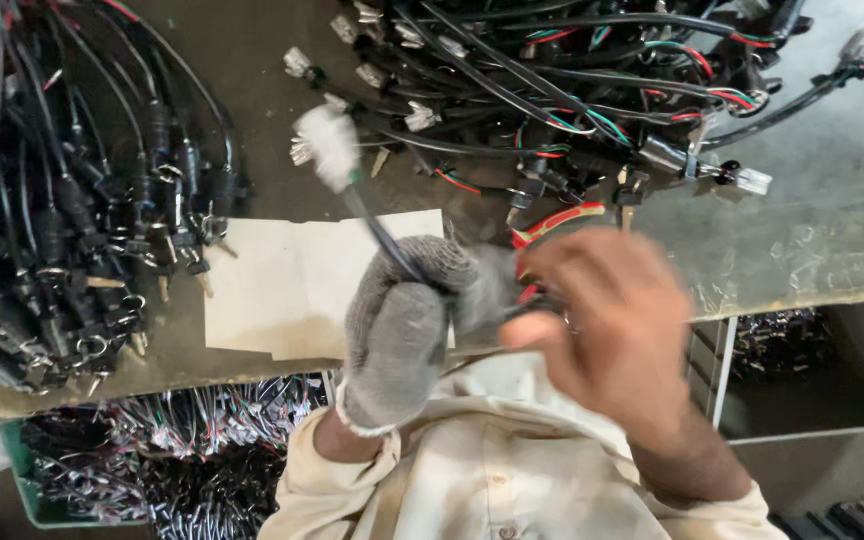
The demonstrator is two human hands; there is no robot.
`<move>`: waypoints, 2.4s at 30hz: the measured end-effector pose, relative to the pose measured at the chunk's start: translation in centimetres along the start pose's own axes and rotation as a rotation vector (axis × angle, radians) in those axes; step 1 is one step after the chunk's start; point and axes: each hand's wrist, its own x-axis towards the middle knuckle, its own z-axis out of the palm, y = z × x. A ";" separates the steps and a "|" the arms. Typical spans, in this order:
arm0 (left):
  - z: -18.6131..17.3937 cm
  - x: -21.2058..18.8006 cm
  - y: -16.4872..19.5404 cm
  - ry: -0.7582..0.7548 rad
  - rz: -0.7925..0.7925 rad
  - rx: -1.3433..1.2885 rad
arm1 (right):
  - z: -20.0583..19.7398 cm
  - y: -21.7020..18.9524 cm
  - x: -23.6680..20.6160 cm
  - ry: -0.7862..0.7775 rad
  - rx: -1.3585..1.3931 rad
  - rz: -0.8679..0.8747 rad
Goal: The person holds a black cable and uses red-handled pliers to work on the cable end, fitting a connector onto the stripped wires and crimping it. They repeat the process on additional cable ends, setting finished cables aside and picking up new ones from the workbench.
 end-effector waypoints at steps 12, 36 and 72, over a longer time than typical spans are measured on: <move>1.3 -2.3 -2.2 -0.509 -0.161 0.471 | -7.4 4.5 -0.1 -0.023 0.955 -0.165; -4.3 -2.5 -2.6 0.102 -0.144 0.300 | 4.9 4.3 -0.2 -0.050 0.573 0.127; -4.3 -1.8 -3.6 -0.133 0.044 0.933 | 6.4 6.0 -5.1 -0.247 1.052 0.534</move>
